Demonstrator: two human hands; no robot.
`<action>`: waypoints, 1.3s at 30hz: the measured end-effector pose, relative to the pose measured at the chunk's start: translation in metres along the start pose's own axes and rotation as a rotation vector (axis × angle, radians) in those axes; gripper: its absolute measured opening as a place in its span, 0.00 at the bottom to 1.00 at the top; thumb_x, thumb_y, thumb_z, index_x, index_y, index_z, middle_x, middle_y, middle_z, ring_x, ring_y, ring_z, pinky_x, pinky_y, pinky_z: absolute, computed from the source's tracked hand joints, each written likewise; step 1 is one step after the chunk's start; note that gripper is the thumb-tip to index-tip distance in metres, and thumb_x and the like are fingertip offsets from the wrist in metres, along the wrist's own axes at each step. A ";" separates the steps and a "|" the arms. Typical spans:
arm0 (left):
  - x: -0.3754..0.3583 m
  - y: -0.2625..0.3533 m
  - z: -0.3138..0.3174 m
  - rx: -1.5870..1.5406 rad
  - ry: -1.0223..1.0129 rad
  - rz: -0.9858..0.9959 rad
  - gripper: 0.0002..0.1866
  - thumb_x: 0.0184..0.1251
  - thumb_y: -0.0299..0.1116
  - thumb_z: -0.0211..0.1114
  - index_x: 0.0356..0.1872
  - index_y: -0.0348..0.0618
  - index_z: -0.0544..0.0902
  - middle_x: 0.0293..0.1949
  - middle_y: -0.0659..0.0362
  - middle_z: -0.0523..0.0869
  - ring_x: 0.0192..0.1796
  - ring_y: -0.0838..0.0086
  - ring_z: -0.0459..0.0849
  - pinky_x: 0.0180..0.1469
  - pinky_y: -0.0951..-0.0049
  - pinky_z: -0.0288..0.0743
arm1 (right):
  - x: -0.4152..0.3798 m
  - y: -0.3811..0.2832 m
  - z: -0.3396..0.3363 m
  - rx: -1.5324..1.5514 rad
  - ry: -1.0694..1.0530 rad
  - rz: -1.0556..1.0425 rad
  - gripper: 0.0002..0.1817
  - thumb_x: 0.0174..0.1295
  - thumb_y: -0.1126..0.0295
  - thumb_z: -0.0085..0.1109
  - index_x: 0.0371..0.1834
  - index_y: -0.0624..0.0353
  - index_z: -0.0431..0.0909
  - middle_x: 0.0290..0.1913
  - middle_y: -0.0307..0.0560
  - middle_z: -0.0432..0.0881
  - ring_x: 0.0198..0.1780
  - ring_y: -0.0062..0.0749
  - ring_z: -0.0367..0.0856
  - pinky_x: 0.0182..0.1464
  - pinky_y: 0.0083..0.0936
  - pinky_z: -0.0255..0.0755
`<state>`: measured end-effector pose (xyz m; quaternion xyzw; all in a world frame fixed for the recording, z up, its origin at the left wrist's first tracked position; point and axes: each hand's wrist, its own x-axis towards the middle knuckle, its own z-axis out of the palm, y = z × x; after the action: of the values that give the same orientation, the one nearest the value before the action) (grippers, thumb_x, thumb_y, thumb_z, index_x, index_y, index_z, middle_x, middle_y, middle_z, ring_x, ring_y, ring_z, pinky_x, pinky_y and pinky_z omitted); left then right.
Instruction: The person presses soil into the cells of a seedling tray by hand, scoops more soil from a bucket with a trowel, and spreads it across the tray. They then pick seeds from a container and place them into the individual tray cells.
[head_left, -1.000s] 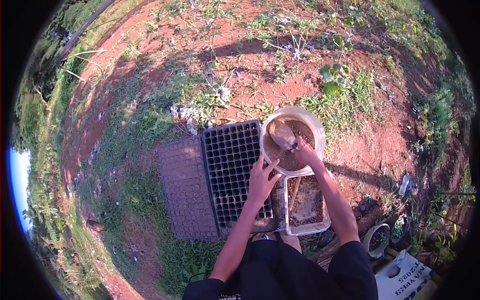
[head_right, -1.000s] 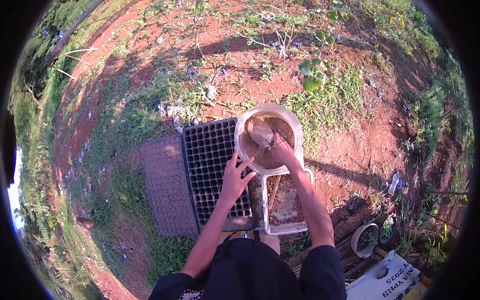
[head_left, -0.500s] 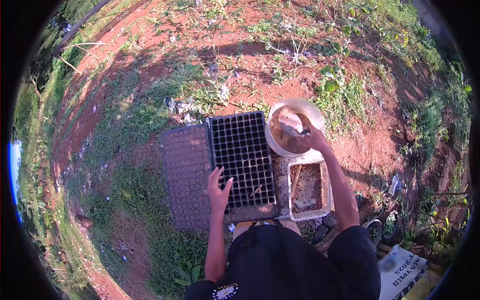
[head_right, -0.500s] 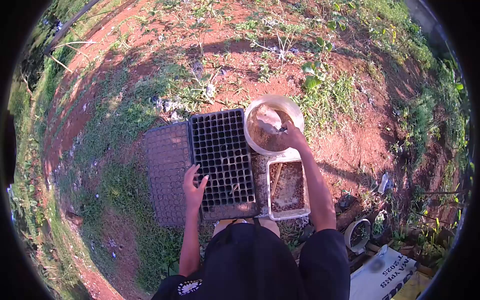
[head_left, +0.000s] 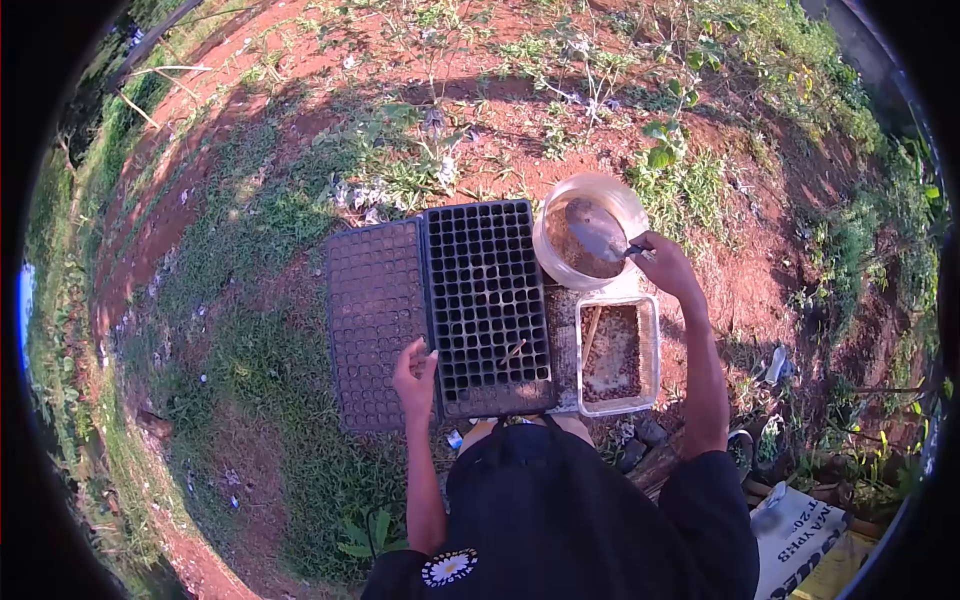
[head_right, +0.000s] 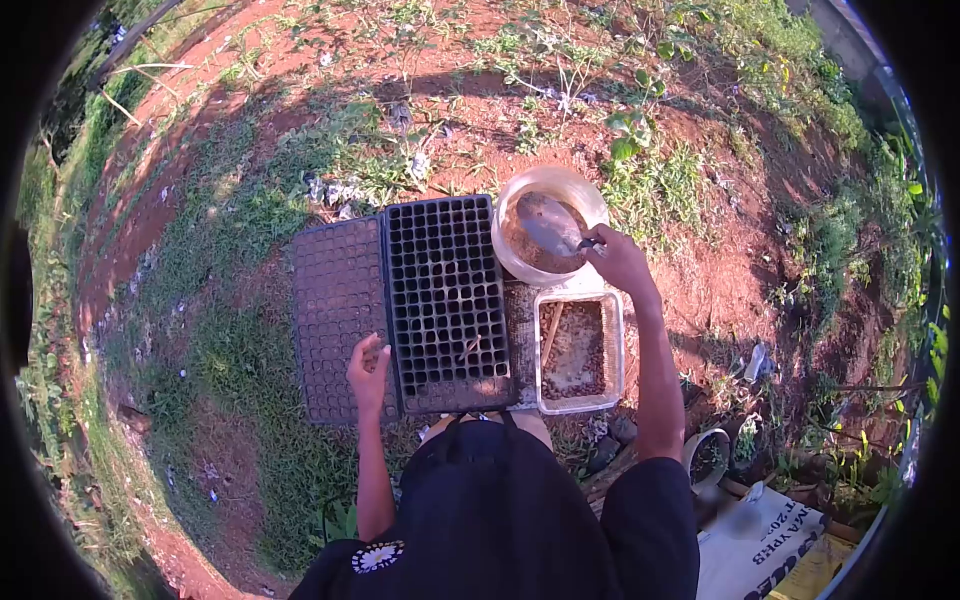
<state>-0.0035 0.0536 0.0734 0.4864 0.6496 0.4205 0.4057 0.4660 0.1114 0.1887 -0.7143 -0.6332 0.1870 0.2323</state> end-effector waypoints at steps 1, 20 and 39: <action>0.001 0.001 -0.001 -0.002 -0.002 0.007 0.21 0.66 0.31 0.72 0.59 0.42 0.82 0.50 0.59 0.87 0.41 0.78 0.84 0.44 0.74 0.77 | -0.005 -0.013 -0.006 0.012 -0.014 0.006 0.14 0.61 0.66 0.67 0.48 0.56 0.82 0.44 0.48 0.88 0.48 0.42 0.87 0.51 0.35 0.79; -0.035 -0.024 -0.034 -0.112 -0.138 -0.003 0.17 0.74 0.36 0.64 0.57 0.38 0.81 0.45 0.59 0.88 0.44 0.81 0.83 0.45 0.79 0.75 | -0.152 -0.123 0.092 0.163 -0.300 -0.030 0.17 0.58 0.67 0.65 0.51 0.58 0.83 0.44 0.51 0.88 0.49 0.48 0.86 0.56 0.38 0.75; -0.083 -0.099 -0.018 0.146 -0.368 -0.034 0.23 0.74 0.44 0.62 0.58 0.33 0.82 0.46 0.48 0.83 0.38 0.63 0.85 0.45 0.68 0.78 | -0.219 -0.102 0.211 0.111 -0.533 -0.022 0.16 0.55 0.61 0.68 0.45 0.53 0.84 0.44 0.49 0.88 0.47 0.50 0.86 0.51 0.42 0.79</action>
<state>-0.0328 -0.0472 -0.0042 0.5722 0.6014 0.2694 0.4881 0.2362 -0.0762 0.0678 -0.6191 -0.6685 0.4003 0.0981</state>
